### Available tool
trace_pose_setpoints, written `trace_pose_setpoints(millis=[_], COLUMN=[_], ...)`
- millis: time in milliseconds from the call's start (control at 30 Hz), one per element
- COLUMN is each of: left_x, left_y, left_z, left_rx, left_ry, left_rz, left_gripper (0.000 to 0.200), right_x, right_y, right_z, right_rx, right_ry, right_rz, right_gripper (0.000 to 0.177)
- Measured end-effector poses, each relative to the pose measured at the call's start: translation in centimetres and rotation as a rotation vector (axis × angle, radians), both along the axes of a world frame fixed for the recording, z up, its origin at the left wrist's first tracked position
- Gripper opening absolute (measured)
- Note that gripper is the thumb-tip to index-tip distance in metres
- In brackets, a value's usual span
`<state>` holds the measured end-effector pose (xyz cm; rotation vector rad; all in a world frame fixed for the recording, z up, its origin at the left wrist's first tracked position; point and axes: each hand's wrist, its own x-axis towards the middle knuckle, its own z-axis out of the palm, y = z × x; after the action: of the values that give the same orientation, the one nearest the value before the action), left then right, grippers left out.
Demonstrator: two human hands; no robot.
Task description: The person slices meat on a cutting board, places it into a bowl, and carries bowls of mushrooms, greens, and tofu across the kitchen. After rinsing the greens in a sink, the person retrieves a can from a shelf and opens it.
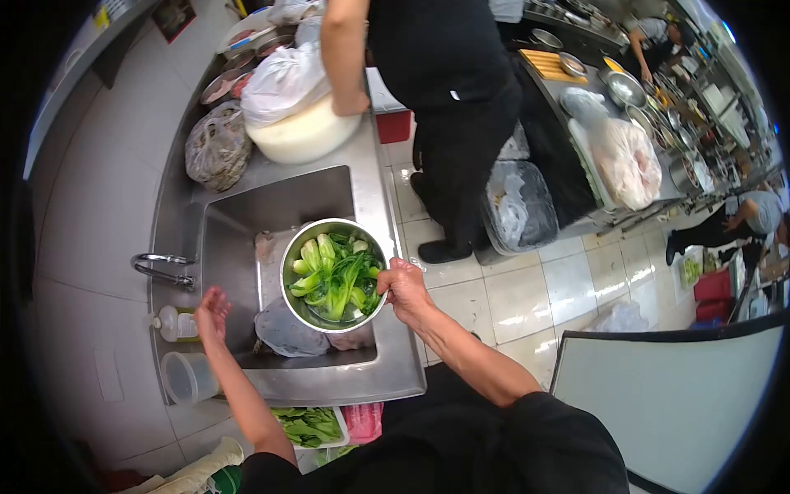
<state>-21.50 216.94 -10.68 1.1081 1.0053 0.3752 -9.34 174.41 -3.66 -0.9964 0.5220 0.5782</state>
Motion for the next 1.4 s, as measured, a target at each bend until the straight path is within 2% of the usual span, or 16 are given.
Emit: trace_pose_setpoints(millis=[133, 300, 400, 533, 633, 667, 833, 867, 933, 967, 1033, 1133, 1167, 1267, 1333, 1400], left_x=[0.1, -0.3, -0.3, -0.8, -0.5, -0.5, 1.4, 2.2, 3.9, 4.8, 6.4, 6.3, 6.3, 4.5, 3.8, 3.0], left_y=[-10.8, -19.3, -22.7, -25.3, -21.4, -20.3, -5.3, -2.5, 1.4, 3.1, 5.2, 11.7, 12.1, 11.0, 9.0, 7.7], left_z=[2.9, 3.7, 3.3, 3.0, 1.6, 2.2, -1.3, -1.9, -1.8, -1.6, -0.8, -7.4, -7.9, -8.8, -8.9, -8.6], left_rx=[-0.035, -0.045, -0.076, -0.167, -0.136, -0.004, 0.157, 0.144, 0.379, 0.367, 0.522, 0.657, 0.652, 0.83, 0.619, 0.52], left_ry=[0.02, 0.023, 0.038, 0.055, 0.018, 0.055, 0.134, 0.128, 0.215, 0.214, 0.324, 0.32, 0.318, 0.267, -0.008, 0.028], left_rz=[-0.262, -0.293, -0.386, -0.326, -0.146, -0.076, 0.362, 0.38, 0.375, 0.38, 0.306, 0.317, 0.302, 0.271, 0.435, 0.463], left_gripper=[0.028, 0.026, 0.025, 0.023, 0.026, 0.029, 0.046, 0.046, 0.054, 0.054, 0.046, 0.036, 0.036, 0.03, 0.03, 0.031], right_x=[-0.2, -1.0, -1.1, -1.9, -1.5, -1.6, -0.7, -0.5, 0.3, 0.4, 0.9, 1.6, 1.6, 2.1, 2.1, 2.1], right_y=[-7.0, -14.3, -18.3, -18.6, -16.7, -16.8, -6.7, -3.8, 1.5, 4.8, 9.1, 15.7, 17.8, 22.0, 24.5, 26.4], right_z=[2.0, 3.2, 2.7, 1.6, 0.4, -0.1, -1.6, -2.1, -2.2, -2.0, -6.8, -7.4, -5.8, -8.2, -8.0, -8.2], right_rx=[0.0, -0.053, -0.088, -0.138, -0.104, -0.053, 0.019, -0.006, -0.012, -0.026, 0.01, -0.006, -0.04, -0.023, -0.022, -0.037], right_ry=[0.002, -0.03, -0.027, -0.047, -0.031, -0.054, 0.024, 0.047, 0.085, 0.116, 0.072, 0.076, 0.096, 0.018, 0.024, 0.026], right_rz=[-0.046, -0.091, -0.052, -0.064, -0.006, 0.051, 0.155, 0.158, 0.145, 0.102, 0.192, 0.237, 0.221, 0.296, 0.302, 0.3], right_gripper=[0.03, 0.032, 0.024, 0.024, 0.025, 0.025, 0.026, 0.027, 0.027, 0.027, 0.026, 0.022, 0.021, 0.02, 0.021, 0.021])
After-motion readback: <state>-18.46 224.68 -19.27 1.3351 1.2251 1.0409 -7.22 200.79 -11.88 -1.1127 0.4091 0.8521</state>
